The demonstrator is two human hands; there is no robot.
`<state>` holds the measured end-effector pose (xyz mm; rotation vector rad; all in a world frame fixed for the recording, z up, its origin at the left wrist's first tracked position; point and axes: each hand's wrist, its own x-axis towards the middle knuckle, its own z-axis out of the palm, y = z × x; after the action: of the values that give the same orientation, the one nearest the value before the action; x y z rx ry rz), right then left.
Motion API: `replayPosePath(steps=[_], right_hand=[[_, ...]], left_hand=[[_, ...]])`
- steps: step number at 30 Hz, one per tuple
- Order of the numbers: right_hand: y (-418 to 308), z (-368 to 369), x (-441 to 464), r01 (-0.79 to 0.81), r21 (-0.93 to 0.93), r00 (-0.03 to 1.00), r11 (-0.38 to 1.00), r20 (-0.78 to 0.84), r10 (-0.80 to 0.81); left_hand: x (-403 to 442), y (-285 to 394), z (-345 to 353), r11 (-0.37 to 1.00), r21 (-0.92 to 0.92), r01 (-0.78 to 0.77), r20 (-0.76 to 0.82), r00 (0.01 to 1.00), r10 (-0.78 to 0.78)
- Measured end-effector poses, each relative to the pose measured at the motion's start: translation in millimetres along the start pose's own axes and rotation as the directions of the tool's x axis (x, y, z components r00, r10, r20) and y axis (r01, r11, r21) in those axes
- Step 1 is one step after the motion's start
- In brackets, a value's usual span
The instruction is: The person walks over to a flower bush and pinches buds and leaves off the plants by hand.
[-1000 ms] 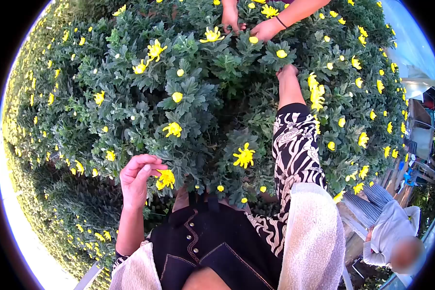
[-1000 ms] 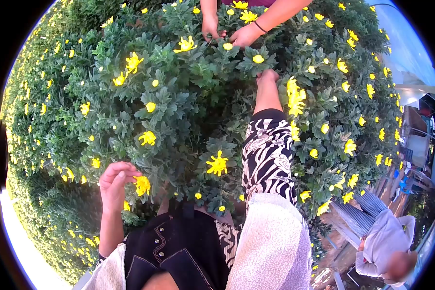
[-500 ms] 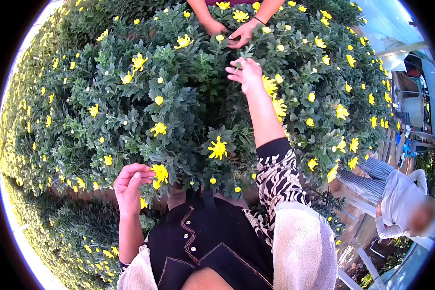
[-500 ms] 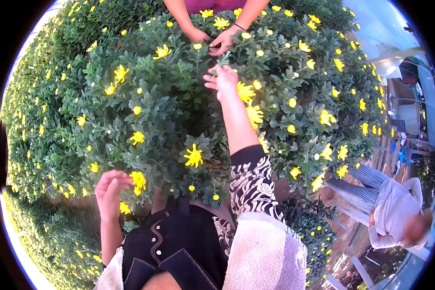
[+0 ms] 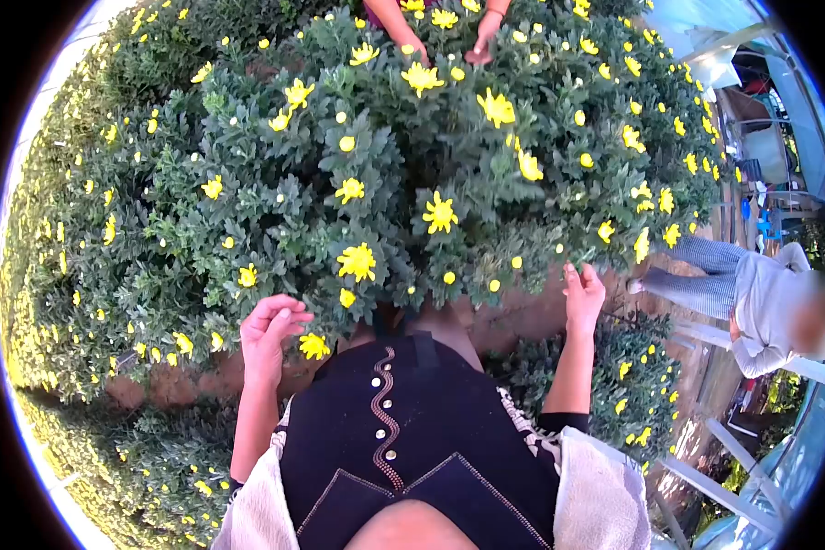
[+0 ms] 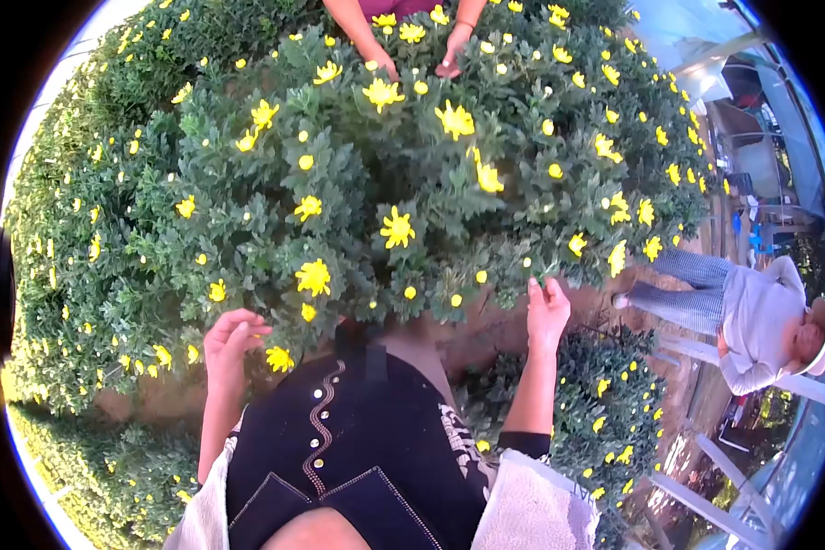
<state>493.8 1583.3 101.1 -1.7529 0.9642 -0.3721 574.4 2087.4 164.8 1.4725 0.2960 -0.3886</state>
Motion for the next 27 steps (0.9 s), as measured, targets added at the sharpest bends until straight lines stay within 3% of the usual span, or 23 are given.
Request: replayPosePath(steps=[2,3,7,9,11,13,15,17,20,23,27], right_hand=[[30.3,-11.6,-18.7,-0.051,-0.142,0.999,0.989,-0.010,0.050],[35.2,-10.6,-29.2,-0.116,-0.074,0.993,0.990,-0.012,0.116],[113.4,-21.5,-30.4,-0.181,-0.354,0.976,0.917,0.052,0.213],[133.5,-18.0,-27.7,-0.054,-0.578,0.979,0.814,0.130,0.157],[151.2,-10.3,-28.3,-0.099,-0.582,0.973,0.807,0.113,0.201],[140.9,0.9,-24.8,0.060,-0.639,0.995,0.767,0.100,0.005],[116.8,4.7,-16.3,0.053,-0.536,0.982,0.843,0.180,0.052],[93.3,12.8,-5.1,0.038,-0.277,0.931,0.960,0.359,0.067],[71.9,33.6,14.8,0.075,-0.097,0.882,0.992,0.471,-0.020],[52.5,69.5,39.5,0.029,0.097,0.893,0.995,0.445,-0.070],[8.4,108.4,61.5,0.221,0.108,0.879,0.969,0.409,-0.245]], left_hand=[[-2.2,2.4,-0.6,0.998,0.046,0.033,0.035,0.999,-0.035],[0.0,0.0,-1.7,0.999,0.051,0.005,0.064,0.998,-0.008],[-10.9,-0.2,6.5,0.997,0.077,-0.008,0.135,0.991,-0.002],[-20.6,-2.6,18.8,0.996,0.086,0.001,0.131,0.991,-0.013],[-29.8,-11.0,33.2,0.998,0.051,0.023,0.134,0.991,-0.030],[-35.4,-26.3,45.3,0.999,0.006,0.038,0.126,0.991,-0.038],[-41.4,-32.6,63.5,0.996,-0.030,0.089,0.105,0.991,-0.085],[-42.2,-31.1,85.7,0.994,-0.047,0.098,0.106,0.990,-0.093],[-38.3,-23.9,113.5,0.995,-0.038,0.095,0.129,0.988,-0.089],[-31.1,-14.0,135.5,0.997,0.030,0.069,0.164,0.984,-0.073],[-30.1,-6.9,156.7,0.990,0.133,0.046,0.170,0.983,-0.069]])
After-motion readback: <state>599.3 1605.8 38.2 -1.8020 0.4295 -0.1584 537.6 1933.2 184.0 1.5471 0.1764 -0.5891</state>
